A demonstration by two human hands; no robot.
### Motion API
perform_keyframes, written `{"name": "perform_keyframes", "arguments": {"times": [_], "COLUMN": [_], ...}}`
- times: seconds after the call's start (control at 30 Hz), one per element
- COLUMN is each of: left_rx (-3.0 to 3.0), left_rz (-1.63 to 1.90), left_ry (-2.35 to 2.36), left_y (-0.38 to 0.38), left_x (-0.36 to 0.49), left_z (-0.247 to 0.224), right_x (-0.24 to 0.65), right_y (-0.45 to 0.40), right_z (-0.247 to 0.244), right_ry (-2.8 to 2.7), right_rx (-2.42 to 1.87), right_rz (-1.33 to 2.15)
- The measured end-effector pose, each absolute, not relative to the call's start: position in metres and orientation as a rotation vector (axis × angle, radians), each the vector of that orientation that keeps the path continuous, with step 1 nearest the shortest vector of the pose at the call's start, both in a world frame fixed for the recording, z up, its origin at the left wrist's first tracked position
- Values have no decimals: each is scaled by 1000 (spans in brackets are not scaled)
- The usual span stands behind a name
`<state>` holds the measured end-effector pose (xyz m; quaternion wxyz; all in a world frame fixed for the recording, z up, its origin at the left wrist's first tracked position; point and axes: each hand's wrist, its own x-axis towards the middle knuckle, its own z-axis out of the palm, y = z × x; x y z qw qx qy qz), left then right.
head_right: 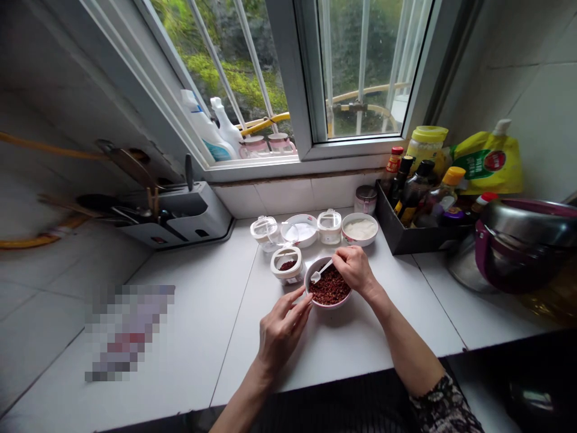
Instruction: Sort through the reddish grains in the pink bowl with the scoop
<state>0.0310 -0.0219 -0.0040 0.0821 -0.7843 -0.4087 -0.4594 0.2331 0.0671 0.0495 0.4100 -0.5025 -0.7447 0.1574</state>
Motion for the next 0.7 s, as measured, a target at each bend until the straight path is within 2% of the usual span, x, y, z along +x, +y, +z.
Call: {"name": "perform_keyframes", "arguments": {"times": [0.7], "left_rx": [-2341], "left_rz": [-1397], "left_ry": [-1196], "left_y": [-21], "left_x": [31], "left_z": [-4], "right_x": [224], "right_y": [66], "right_z": [58], "right_ry": [-1443], "right_rx": [-1215], "right_rz": [743]}}
